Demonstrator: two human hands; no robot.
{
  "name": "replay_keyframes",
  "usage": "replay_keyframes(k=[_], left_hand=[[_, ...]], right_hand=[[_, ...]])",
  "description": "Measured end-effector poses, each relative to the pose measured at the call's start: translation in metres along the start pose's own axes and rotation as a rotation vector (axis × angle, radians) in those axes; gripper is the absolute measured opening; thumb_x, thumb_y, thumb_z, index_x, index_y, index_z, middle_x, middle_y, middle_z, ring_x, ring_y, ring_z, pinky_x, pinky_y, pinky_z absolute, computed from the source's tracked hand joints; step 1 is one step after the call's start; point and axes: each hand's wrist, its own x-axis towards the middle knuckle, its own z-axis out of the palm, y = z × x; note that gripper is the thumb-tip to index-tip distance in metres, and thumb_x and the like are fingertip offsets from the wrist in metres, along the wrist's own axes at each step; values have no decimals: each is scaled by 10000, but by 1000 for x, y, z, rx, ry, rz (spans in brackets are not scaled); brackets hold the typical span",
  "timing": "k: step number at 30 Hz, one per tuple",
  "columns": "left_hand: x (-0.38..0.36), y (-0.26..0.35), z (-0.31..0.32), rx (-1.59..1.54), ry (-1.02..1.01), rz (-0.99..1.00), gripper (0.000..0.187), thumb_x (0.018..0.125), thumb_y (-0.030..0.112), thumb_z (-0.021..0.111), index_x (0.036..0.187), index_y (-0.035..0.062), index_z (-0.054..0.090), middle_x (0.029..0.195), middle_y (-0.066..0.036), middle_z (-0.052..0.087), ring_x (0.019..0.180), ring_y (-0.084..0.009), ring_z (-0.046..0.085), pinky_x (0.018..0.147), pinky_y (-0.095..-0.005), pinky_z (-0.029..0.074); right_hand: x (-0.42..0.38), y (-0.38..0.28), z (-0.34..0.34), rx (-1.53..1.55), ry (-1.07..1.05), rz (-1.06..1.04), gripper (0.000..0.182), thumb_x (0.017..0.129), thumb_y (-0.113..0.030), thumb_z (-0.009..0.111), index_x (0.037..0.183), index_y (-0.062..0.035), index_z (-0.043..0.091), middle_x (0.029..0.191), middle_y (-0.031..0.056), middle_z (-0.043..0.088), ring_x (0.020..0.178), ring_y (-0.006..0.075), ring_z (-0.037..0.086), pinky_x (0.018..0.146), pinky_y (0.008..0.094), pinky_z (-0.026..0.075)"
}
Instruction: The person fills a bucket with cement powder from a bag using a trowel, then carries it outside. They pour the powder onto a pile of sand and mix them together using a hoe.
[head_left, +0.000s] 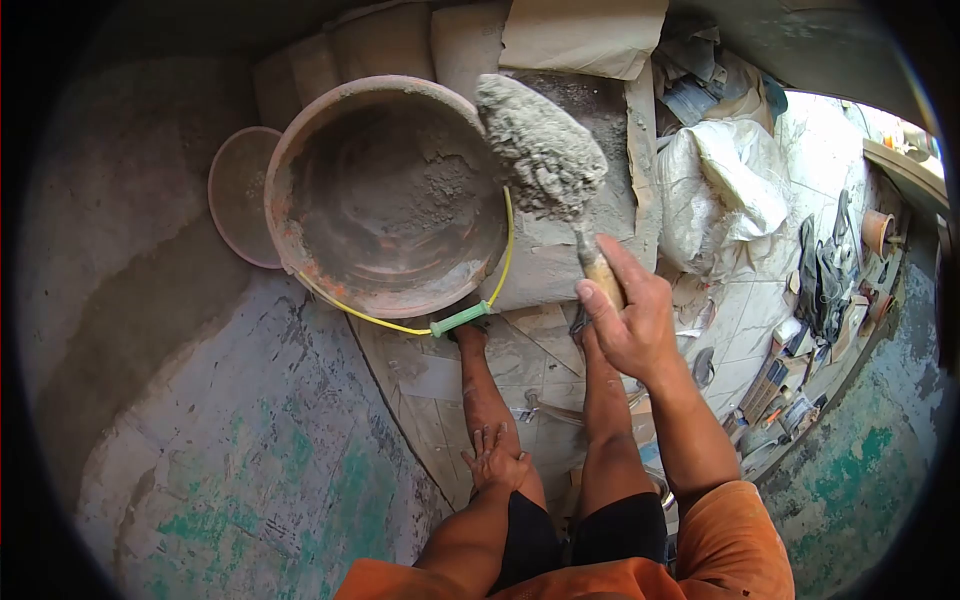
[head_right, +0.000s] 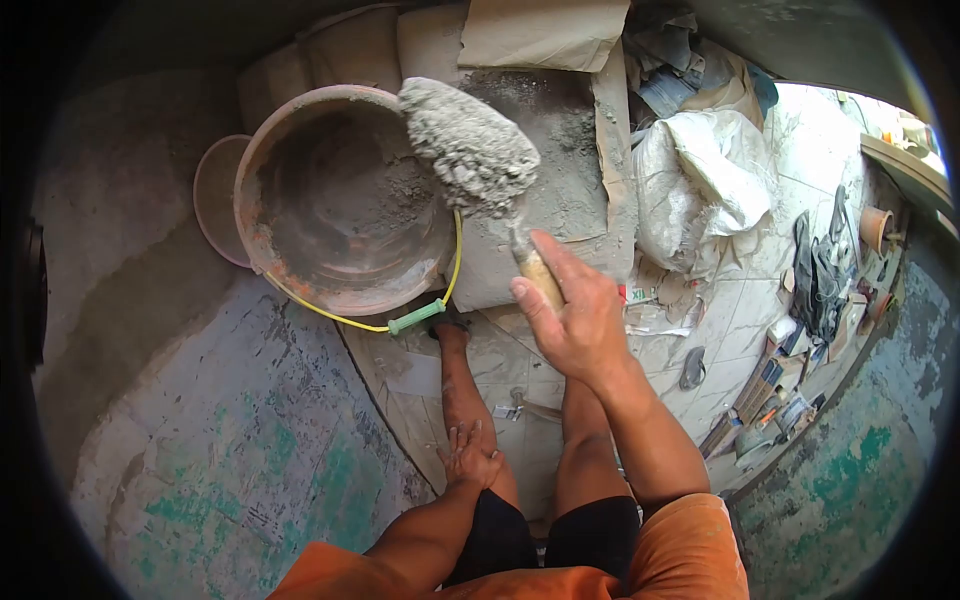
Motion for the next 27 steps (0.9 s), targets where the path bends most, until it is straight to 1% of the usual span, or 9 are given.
replay_keyframes(k=[4,6,9,12,16,19,21,24,27], left_hand=[[0,-2,4,-30,-7,-18,921,872,532,706,1660,284,298,1741,-40,230,1618,-257,165,1291,-615,123],[3,-2,6,-29,0,-23,921,871,523,708,1660,283,298,1742,-40,227,1618,-257,167,1292,-613,122],[3,-5,9,-34,6,-31,919,869,518,709,1658,283,301,1741,-41,230,1617,-257,174,1292,-615,121],[3,-3,10,-26,1,-35,918,870,522,707,1658,281,303,1741,-43,233,1614,-261,182,1290,-618,124],[2,-2,7,-23,9,-30,907,871,528,706,1653,279,320,1738,-43,243,1611,-262,194,1291,-610,133],[2,-3,9,-7,23,-18,900,871,529,706,1650,278,330,1736,-42,252,1610,-260,196,1291,-603,140],[3,-3,10,1,32,-10,897,871,529,707,1648,278,335,1734,-41,257,1610,-259,197,1290,-601,144],[2,-4,7,5,23,-16,898,872,529,705,1649,277,332,1733,-42,262,1610,-256,198,1290,-600,143],[4,-4,6,-68,1,-19,898,872,502,703,1650,250,332,1733,-75,261,1614,-285,188,1299,-605,78]], right_hand=[[-8,-36,41,-19,27,-57,498,943,-231,738,1384,-36,614,995,212,714,834,389,724,735,459,584],[-5,-51,49,-279,-183,-44,517,924,-207,767,1387,-27,621,917,171,681,726,349,693,667,415,569],[-8,-34,64,-258,-27,-197,525,918,-198,772,1398,-52,617,826,129,606,645,321,631,623,435,545],[-16,-17,47,-206,87,-101,507,921,-245,760,1392,-114,626,864,130,616,706,321,679,600,422,550],[-33,33,15,-240,221,50,469,930,-215,740,1360,-57,640,1026,223,712,826,422,708,759,461,569],[-37,73,-17,-249,116,198,440,933,-229,727,1315,-20,661,1084,279,728,940,459,713,834,502,559],[-28,94,-33,-288,-144,443,413,936,-252,713,1275,-19,686,1086,283,734,1018,466,698,860,526,553],[-3,119,-41,-443,-399,274,391,925,-243,726,1276,-71,711,1029,250,746,954,398,735,833,462,572],[33,69,-47,-726,-632,197,345,910,-230,695,1218,-78,726,979,211,758,933,419,728,817,502,581]])
